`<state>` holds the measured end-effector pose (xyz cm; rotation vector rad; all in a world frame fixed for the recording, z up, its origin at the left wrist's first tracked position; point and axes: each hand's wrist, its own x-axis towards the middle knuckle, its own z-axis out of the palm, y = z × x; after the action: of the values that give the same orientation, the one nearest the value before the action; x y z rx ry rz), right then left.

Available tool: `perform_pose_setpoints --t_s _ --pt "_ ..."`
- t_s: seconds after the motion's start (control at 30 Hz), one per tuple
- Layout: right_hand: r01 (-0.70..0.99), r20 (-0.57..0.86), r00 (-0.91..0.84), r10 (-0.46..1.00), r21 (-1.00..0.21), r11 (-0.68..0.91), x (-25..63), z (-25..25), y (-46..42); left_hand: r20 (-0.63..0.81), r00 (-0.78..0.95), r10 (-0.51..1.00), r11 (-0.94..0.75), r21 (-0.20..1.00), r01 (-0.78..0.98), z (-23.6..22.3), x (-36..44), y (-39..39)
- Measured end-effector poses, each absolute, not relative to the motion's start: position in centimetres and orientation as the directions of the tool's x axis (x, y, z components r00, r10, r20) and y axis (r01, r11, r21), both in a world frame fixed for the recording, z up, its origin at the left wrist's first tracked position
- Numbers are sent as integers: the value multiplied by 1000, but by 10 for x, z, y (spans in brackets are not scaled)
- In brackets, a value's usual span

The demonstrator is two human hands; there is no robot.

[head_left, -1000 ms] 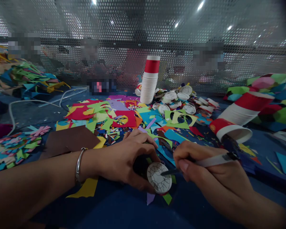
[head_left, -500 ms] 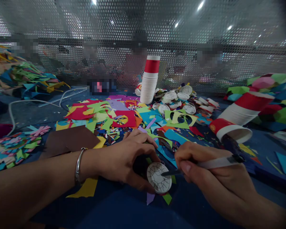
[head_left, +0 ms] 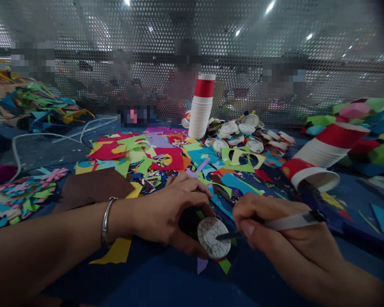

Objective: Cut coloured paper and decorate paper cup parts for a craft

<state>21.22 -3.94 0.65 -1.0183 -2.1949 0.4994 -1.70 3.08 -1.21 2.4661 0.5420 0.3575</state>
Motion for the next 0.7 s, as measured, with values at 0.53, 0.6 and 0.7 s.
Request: perform_pose_setpoints --t_s 0.53,0.6,0.7 --pt "541 407 -456 792 -579 610 216 3 -42 136 886 443 -750 598 283 -12 -18 32" --pt "532 418 -457 785 -579 618 214 5 -41 130 888 442 -749 597 286 -12 -18 32" --pt "531 409 -469 783 -578 620 212 7 -40 129 888 441 -751 595 286 -13 -18 32"
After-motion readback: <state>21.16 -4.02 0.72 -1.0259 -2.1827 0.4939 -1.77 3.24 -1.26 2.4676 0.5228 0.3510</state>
